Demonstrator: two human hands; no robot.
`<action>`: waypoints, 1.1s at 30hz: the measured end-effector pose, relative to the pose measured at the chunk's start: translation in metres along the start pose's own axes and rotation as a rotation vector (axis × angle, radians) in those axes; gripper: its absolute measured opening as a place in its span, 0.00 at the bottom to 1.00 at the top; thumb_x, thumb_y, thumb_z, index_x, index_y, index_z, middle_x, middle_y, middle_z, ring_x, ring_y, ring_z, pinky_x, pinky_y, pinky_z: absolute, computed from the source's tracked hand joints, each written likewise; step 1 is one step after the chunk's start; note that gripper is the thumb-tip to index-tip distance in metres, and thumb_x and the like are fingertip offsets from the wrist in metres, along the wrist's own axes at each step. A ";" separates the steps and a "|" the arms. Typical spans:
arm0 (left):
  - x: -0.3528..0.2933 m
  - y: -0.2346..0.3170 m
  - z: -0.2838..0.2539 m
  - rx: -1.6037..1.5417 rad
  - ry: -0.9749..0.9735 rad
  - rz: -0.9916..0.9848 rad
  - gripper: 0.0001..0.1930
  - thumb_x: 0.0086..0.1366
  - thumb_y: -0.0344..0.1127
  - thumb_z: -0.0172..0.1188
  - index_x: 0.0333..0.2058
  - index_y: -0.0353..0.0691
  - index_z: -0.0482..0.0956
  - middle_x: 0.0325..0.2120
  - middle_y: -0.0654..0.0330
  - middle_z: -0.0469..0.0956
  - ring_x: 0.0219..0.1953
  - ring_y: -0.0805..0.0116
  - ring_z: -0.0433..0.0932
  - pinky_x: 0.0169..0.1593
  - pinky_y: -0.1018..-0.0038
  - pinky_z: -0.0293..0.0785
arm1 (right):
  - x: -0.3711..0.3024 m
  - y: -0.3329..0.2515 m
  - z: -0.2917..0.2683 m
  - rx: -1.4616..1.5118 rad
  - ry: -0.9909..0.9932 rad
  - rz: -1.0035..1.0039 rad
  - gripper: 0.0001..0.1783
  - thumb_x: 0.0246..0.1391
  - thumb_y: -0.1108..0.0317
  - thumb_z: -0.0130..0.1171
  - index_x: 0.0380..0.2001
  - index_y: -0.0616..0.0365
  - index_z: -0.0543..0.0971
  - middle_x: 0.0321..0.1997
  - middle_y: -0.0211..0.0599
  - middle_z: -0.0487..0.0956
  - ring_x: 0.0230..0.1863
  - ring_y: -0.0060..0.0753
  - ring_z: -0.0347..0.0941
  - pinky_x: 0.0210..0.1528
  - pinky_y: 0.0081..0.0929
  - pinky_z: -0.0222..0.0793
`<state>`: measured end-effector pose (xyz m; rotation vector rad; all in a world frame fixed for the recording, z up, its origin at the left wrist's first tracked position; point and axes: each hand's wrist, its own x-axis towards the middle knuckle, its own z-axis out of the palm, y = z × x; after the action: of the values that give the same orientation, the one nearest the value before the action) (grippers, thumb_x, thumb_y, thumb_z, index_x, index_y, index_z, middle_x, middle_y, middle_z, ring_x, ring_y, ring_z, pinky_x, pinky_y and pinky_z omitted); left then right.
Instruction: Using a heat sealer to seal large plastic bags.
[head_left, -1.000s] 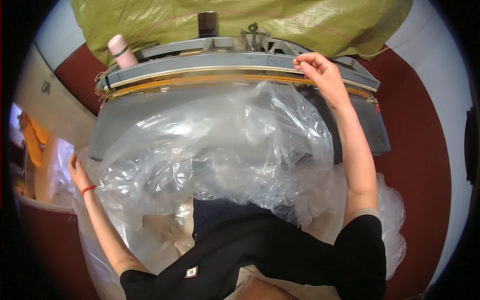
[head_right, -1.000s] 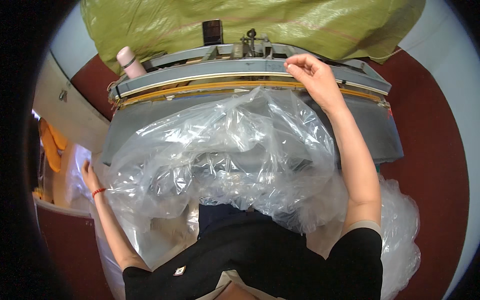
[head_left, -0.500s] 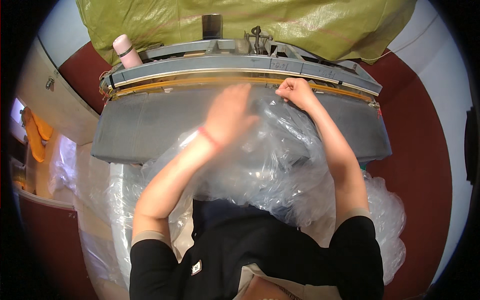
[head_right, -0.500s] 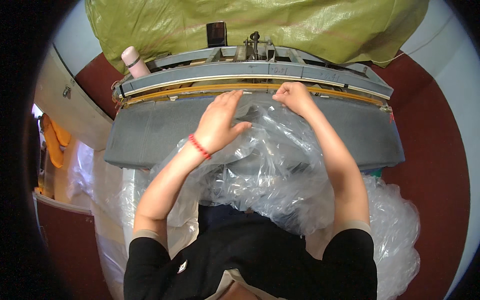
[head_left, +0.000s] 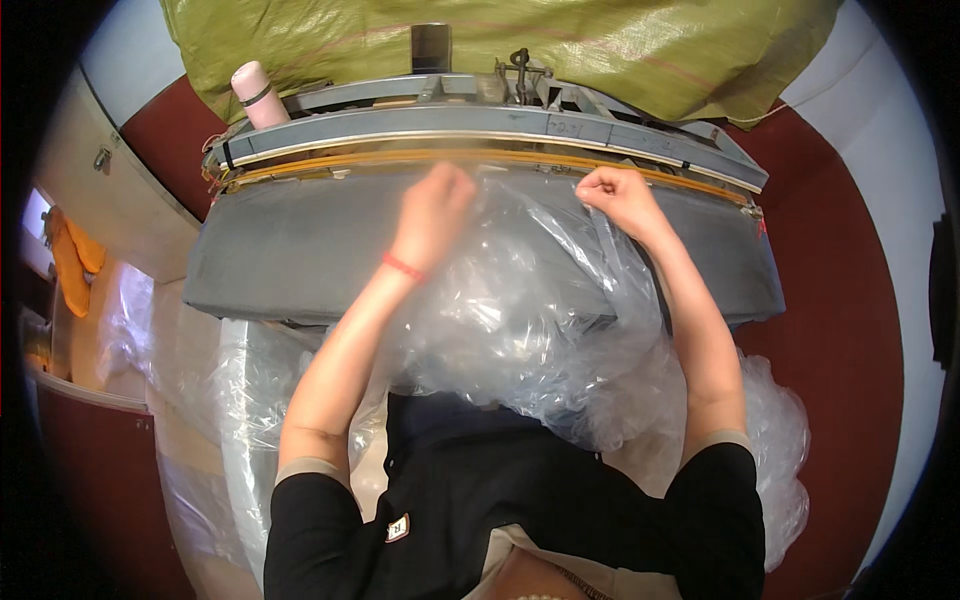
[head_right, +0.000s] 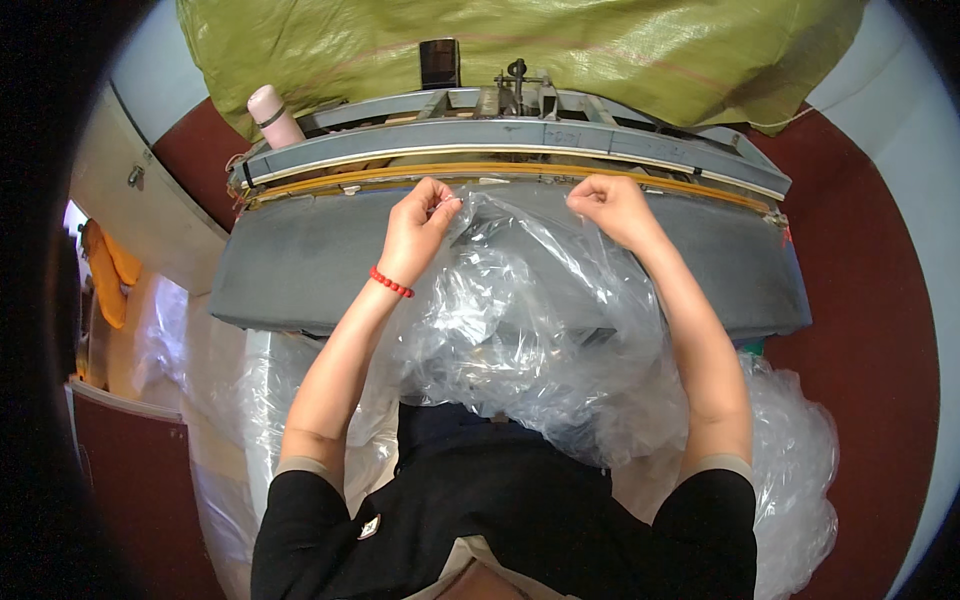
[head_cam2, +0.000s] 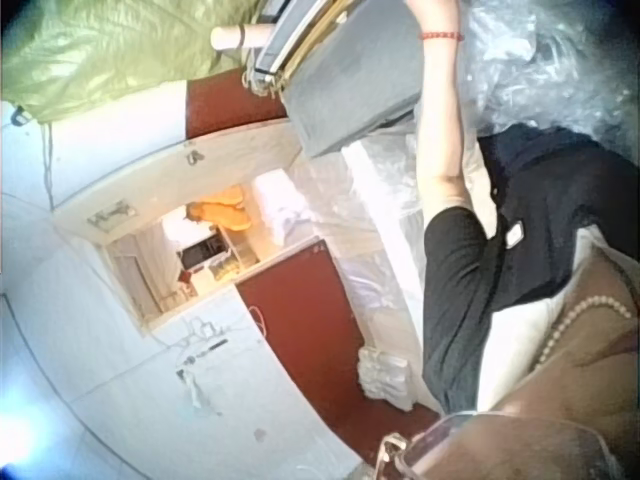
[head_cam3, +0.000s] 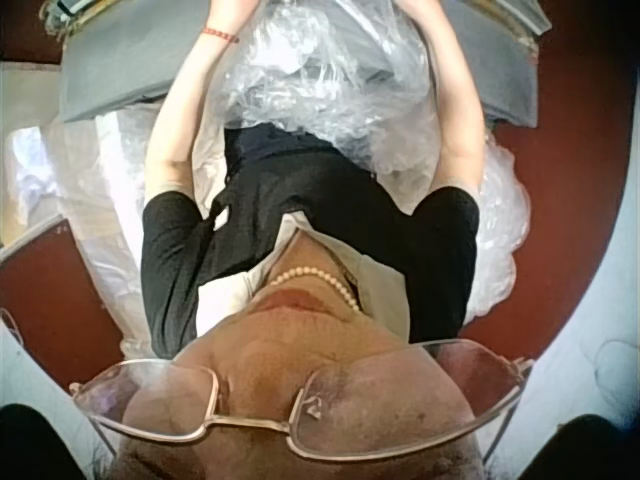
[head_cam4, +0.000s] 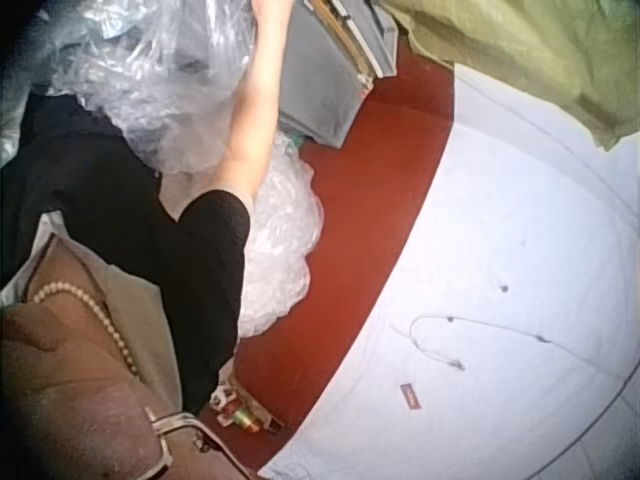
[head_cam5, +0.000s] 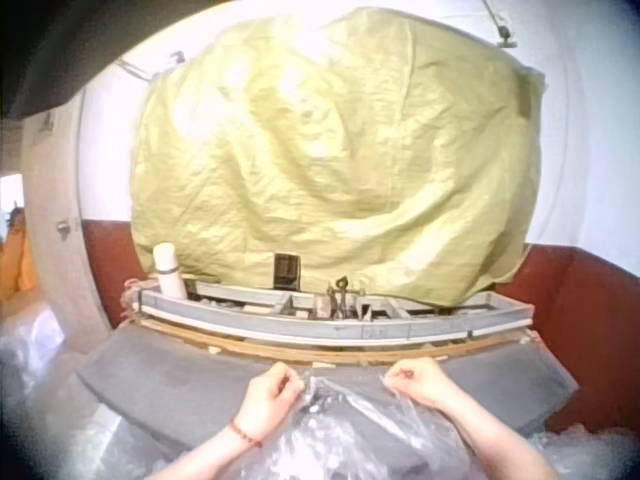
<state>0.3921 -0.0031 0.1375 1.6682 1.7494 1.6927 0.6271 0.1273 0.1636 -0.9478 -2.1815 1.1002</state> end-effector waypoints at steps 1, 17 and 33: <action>-0.002 0.006 -0.005 -0.010 -0.010 0.016 0.07 0.53 0.28 0.58 0.24 0.36 0.67 0.15 0.70 0.65 0.20 0.82 0.61 0.25 0.83 0.61 | -0.006 -0.010 -0.003 0.046 0.020 -0.052 0.05 0.46 0.72 0.57 0.24 0.63 0.75 0.22 0.24 0.73 0.24 0.12 0.65 0.28 0.12 0.62; -0.039 0.046 -0.061 -0.094 0.127 0.066 0.04 0.51 0.25 0.59 0.28 0.34 0.76 0.18 0.69 0.73 0.20 0.87 0.63 0.24 0.89 0.61 | 0.003 -0.132 0.067 0.230 -0.379 -0.254 0.13 0.43 0.75 0.57 0.37 0.64 0.74 0.30 0.32 0.76 0.32 0.17 0.70 0.38 0.16 0.67; -0.082 0.052 -0.089 -0.425 -0.441 -0.364 0.06 0.57 0.27 0.49 0.33 0.35 0.73 0.25 0.66 0.73 0.28 0.81 0.69 0.34 0.83 0.66 | 0.014 -0.078 0.139 1.084 -0.195 -0.122 0.08 0.56 0.63 0.45 0.27 0.53 0.66 0.23 0.26 0.66 0.22 0.17 0.61 0.21 0.14 0.55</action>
<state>0.3823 -0.1319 0.1641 1.3079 1.2796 1.2930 0.4944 0.0390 0.1555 -0.2080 -1.3466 2.0134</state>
